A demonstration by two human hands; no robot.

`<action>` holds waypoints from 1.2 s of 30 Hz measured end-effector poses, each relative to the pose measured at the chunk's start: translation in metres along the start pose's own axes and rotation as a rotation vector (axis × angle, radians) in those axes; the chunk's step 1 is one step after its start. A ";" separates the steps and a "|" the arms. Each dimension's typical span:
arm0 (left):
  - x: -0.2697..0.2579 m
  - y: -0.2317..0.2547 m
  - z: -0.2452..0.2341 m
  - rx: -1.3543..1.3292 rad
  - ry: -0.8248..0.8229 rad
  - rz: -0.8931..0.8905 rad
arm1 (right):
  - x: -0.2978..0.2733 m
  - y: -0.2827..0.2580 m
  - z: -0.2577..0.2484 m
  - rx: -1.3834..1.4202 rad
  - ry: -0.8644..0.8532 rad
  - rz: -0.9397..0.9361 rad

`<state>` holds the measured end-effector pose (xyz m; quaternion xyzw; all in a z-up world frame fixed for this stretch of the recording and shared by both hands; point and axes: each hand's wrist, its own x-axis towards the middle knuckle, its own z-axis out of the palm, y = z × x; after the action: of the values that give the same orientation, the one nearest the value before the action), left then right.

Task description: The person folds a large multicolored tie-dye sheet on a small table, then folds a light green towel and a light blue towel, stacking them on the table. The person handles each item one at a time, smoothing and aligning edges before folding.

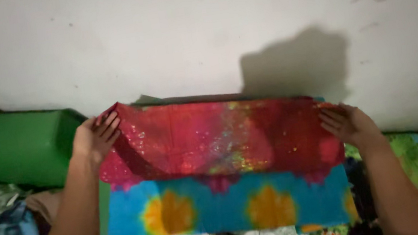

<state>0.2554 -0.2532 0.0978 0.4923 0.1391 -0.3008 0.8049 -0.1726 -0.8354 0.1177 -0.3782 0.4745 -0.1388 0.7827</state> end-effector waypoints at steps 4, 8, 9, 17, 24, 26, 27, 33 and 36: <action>0.023 -0.020 0.039 0.132 0.098 0.241 | 0.023 0.001 0.051 -0.154 0.016 -0.231; -0.015 -0.108 0.086 0.975 0.071 0.518 | 0.029 0.073 0.112 -0.962 0.129 -0.818; -0.027 -0.128 0.097 1.170 -0.033 1.071 | 0.030 0.095 0.131 -0.990 -0.019 -1.091; -0.022 -0.232 0.140 1.712 -0.342 0.815 | -0.002 0.224 0.243 -1.391 -0.184 -1.235; -0.010 -0.218 0.059 1.771 -0.496 0.865 | 0.012 0.231 0.199 -1.688 -0.195 -1.027; -0.008 -0.199 0.033 1.819 -0.465 0.875 | 0.023 0.224 0.174 -1.742 -0.113 -1.017; -0.006 -0.189 0.019 1.844 -0.412 0.873 | 0.028 0.221 0.160 -1.770 -0.070 -1.010; -0.007 -0.150 -0.065 1.959 0.030 0.809 | 0.050 0.174 0.047 -1.868 0.299 -0.959; 0.001 -0.155 -0.087 1.934 0.226 0.716 | 0.051 0.146 -0.004 -1.885 0.262 -1.128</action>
<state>0.1659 -0.2290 -0.0540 0.9660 -0.2414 0.0206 0.0907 -0.1705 -0.7675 -0.0214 -0.9673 0.2287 -0.0977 -0.0507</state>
